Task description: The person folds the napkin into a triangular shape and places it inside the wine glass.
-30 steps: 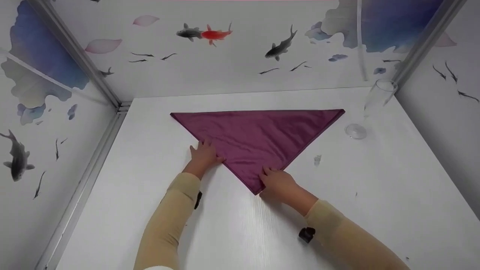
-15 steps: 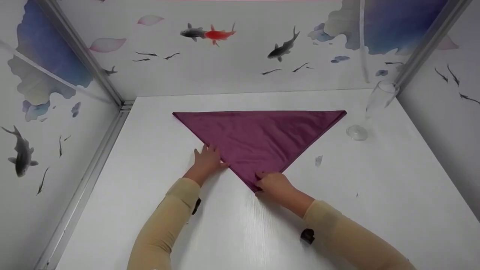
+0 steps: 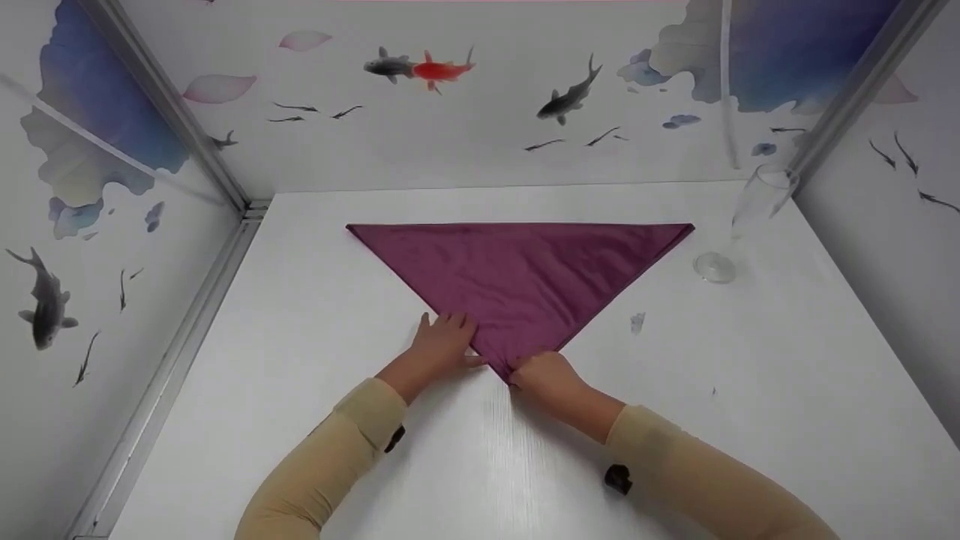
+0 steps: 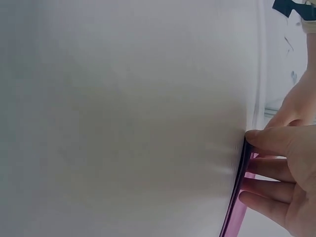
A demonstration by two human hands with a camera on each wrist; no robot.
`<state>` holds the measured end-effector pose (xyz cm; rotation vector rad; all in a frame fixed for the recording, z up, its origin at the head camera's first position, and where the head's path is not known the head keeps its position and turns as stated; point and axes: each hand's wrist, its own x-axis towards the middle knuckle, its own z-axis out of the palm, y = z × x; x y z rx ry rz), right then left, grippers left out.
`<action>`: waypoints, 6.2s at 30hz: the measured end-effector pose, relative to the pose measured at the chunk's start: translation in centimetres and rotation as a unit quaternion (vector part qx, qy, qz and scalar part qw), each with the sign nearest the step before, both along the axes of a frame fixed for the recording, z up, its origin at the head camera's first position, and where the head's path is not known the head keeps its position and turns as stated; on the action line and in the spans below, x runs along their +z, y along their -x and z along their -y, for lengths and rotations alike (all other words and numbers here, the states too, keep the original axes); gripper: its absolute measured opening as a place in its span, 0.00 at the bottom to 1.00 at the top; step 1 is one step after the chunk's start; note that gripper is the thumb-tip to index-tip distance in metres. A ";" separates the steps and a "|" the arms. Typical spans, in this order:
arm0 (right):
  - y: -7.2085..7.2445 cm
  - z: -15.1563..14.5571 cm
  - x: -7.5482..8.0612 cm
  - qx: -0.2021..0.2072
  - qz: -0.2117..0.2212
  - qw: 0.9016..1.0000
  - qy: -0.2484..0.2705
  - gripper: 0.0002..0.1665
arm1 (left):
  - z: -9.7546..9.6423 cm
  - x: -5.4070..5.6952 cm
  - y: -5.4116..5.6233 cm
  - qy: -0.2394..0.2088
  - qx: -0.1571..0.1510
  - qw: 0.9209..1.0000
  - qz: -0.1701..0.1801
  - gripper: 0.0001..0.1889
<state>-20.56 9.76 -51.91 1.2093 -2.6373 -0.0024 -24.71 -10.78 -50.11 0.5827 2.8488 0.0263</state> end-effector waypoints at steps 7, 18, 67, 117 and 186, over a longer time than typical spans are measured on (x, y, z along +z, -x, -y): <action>0.1 -0.4 -0.6 0.047 -0.107 0.993 0.011 0.12 | -1.2 0.1 -2.0 0.007 -0.090 0.996 -0.012 0.34; 0.4 -0.5 0.2 0.098 -0.029 0.995 0.011 0.06 | -1.1 -0.4 -2.4 -0.007 -0.105 0.994 -0.024 0.32; 1.0 1.7 2.2 0.027 0.121 0.992 -0.028 0.11 | -2.3 -1.0 -3.5 -0.128 -0.112 0.975 -0.146 0.13; 3.3 -1.5 2.0 -0.040 0.259 0.938 0.229 0.08 | -3.7 -0.5 -2.2 -0.304 -0.012 0.951 -0.047 0.03; 3.9 -1.1 1.9 -0.139 0.279 0.948 0.064 0.15 | -4.8 -0.4 -1.8 -0.143 -0.025 0.987 -0.061 0.15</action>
